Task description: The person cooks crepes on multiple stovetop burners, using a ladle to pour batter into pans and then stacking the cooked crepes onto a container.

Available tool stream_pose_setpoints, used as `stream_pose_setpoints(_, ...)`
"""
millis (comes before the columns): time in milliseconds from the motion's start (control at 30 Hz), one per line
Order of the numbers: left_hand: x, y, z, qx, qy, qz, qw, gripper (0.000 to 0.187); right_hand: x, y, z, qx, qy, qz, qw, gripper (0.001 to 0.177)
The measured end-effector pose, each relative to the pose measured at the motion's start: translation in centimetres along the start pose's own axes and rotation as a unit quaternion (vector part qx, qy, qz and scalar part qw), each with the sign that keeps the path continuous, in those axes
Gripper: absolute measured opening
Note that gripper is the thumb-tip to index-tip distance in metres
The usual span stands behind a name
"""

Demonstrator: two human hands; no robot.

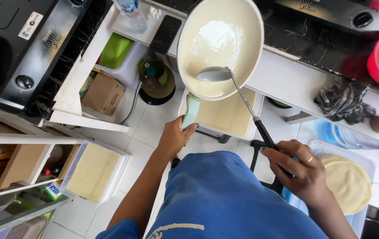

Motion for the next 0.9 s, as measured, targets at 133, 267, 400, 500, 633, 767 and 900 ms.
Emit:
stream_pose_setpoints(133,4.4,-1.5,-1.9,-0.028,-0.001,0.003,1.000,0.033,-5.0,2.8,-3.1,-0.031,0.050,-0.153,0.987,0.020)
stream_pose_setpoints(267,7.2,-2.2,-4.6,-0.008,0.008,0.061,0.998,0.026,-9.9,5.5,-6.2,-0.035,-0.015,-0.267,0.963,0.021)
stream_pose_setpoints(400,11.5,-3.5,-8.0,0.046,0.064,0.139,0.987,0.022,-14.3,9.3,-9.4,-0.059,-0.082,-0.367,0.925,0.022)
stream_pose_setpoints(500,13.7,-3.1,-10.2,0.243,0.356,0.172,0.886,0.017,-17.7,13.3,-12.2,-0.063,-0.076,-0.418,0.903,0.022)
stream_pose_setpoints(633,9.7,-0.6,-9.3,0.165,0.425,0.257,0.852,0.010,-22.1,18.4,-16.1,-0.013,0.001,-0.468,0.884,0.021)
stream_pose_setpoints(767,8.1,1.9,-9.3,0.192,0.472,0.250,0.823,0.010,-24.0,20.6,-17.7,0.016,0.029,-0.470,0.882,0.021)
stream_pose_setpoints(900,5.3,3.6,-9.9,0.278,0.539,0.131,0.785,0.024,-24.5,20.9,-18.1,0.073,0.045,-0.496,0.864,0.021)
Point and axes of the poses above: each hand's wrist, its own y-axis away from the middle knuckle, its own z-axis out of the back of the hand, x = y × z, the point moved 8 cm from there along -y, towards the middle knuckle, and after that the axes turned 1 degree about -y, right-handed, at the moved point
